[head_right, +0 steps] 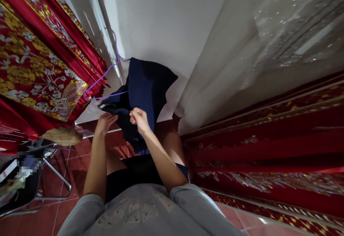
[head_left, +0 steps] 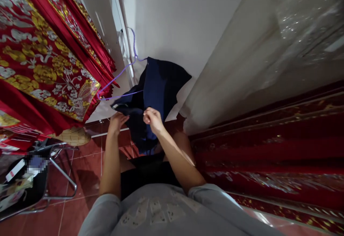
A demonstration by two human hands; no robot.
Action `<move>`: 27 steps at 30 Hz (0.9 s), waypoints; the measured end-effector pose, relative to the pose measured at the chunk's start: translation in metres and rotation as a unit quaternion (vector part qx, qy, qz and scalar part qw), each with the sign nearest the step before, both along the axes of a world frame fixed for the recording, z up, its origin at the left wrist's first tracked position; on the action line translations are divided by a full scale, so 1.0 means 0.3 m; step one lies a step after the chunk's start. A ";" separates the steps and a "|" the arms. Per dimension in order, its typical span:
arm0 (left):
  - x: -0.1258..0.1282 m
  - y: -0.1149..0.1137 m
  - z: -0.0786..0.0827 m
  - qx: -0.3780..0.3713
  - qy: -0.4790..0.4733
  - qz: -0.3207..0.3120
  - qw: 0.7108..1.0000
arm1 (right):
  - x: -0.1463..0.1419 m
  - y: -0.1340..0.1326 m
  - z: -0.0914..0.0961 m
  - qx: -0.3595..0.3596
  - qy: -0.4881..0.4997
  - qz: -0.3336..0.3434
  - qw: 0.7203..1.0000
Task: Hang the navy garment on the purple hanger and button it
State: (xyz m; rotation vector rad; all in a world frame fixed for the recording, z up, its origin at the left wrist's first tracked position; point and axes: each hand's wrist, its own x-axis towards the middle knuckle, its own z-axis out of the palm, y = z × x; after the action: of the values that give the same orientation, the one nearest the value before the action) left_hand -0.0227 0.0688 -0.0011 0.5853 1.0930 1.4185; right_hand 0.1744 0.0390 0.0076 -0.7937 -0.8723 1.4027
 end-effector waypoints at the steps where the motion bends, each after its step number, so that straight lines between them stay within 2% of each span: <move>1: 0.027 -0.016 -0.004 -0.010 0.029 -0.032 0.999 | 0.027 -0.003 -0.014 -0.011 0.008 -0.020 1.000; 3: 0.074 -0.031 0.017 -0.001 0.090 -0.086 0.992 | 0.080 -0.004 -0.040 -0.031 0.003 -0.058 0.998; 5: 0.118 -0.035 0.073 0.050 0.125 -0.122 0.983 | 0.123 -0.002 -0.061 -0.048 -0.047 -0.083 0.994; 9: 0.216 -0.062 0.218 0.191 0.136 -0.143 0.962 | 0.168 -0.014 -0.067 -0.028 -0.219 -0.044 0.974; 13: 0.311 -0.134 0.324 0.294 0.197 -0.153 0.923 | 0.172 -0.071 0.018 0.074 -0.226 -0.001 0.971; 16: 0.346 -0.169 0.366 0.355 0.244 -0.134 0.893 | 0.153 -0.112 0.106 0.135 -0.240 0.039 0.961; 19: 0.334 -0.164 0.365 0.398 0.290 -0.064 0.868 | 0.132 -0.121 0.177 0.158 -0.283 0.060 0.944; 21: 0.297 -0.155 0.337 0.394 0.303 -0.058 0.866 | 0.135 -0.105 0.220 0.189 -0.301 0.093 0.930; 22: 0.271 -0.153 0.317 0.375 0.306 -0.087 0.871 | 0.143 -0.092 0.243 0.211 -0.310 0.112 0.920; 24: 0.208 -0.160 0.268 0.302 0.320 -0.213 0.872 | 0.172 -0.050 0.292 0.253 -0.324 0.123 0.903; 26: 0.140 -0.181 0.221 0.217 0.371 -0.340 0.836 | 0.207 0.012 0.338 0.279 -0.322 0.084 0.901; 27: 0.106 -0.194 0.204 0.190 0.405 -0.373 0.813 | 0.222 0.051 0.354 0.282 -0.312 0.057 0.905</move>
State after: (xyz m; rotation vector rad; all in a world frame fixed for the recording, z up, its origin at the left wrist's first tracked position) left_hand 0.0091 0.0106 0.0600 1.8094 1.0058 0.6467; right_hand 0.2410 0.0544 0.1137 -0.7452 -1.7513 0.8978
